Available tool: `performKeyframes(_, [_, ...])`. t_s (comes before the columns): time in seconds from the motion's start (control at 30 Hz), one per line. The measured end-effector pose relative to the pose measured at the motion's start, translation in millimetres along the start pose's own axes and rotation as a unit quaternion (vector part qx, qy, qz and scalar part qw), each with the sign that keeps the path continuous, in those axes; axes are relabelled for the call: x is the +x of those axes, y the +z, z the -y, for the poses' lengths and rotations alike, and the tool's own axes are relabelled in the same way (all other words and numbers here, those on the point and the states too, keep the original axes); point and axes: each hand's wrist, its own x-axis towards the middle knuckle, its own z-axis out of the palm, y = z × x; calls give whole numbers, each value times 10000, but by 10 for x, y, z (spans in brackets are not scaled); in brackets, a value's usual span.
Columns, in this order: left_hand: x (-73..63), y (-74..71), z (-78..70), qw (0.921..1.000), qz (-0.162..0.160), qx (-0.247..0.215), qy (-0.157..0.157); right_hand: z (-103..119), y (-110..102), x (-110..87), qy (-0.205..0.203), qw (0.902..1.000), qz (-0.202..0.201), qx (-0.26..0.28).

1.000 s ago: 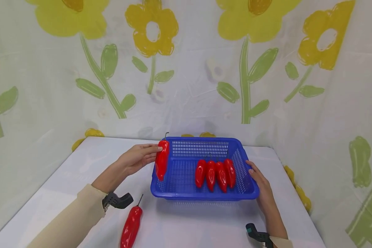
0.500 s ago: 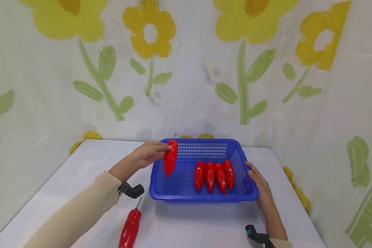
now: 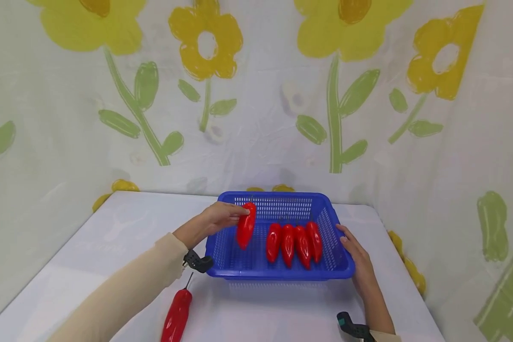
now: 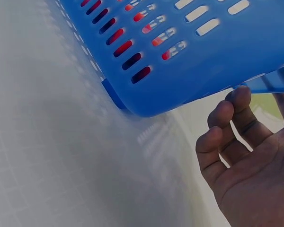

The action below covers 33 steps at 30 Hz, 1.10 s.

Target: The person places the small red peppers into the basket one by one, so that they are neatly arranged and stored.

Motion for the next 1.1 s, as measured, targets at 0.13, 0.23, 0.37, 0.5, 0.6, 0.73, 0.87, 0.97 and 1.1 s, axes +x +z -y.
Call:
performKeyframes(0.13, [70,89,44,9999,-36,-18,-125,1,-11,-1,-34,10000,-50,-58])
performKeyframes(0.23, [138,136,84,9998,-98,62,-187,9,-4,12,-76,10000,-26,-49])
performKeyframes(0.37, [218,185,131,9991,-168,254,-305,8,9,15,-41,10000,-39,-27])
performKeyframes(0.5, [257,199,172,9979,-310,406,-391,8,18,6,-14,10000,-46,7])
performKeyframes(0.6, [268,192,189,9968,-426,489,-470,16,21,12,-51,10000,-41,40])
performKeyframes(0.73, [290,192,199,9955,-498,588,-554,27,15,38,-81,9999,-44,81])
performKeyframes(0.87, [313,238,219,9947,-449,698,-613,22,5,49,-47,9999,-70,87])
performKeyframes(0.97, [314,298,256,9940,-288,772,-721,4,2,40,-31,10000,-29,38])
performKeyframes(1.1, [317,387,295,9936,-115,814,-774,-11,-4,33,-46,10000,3,58])
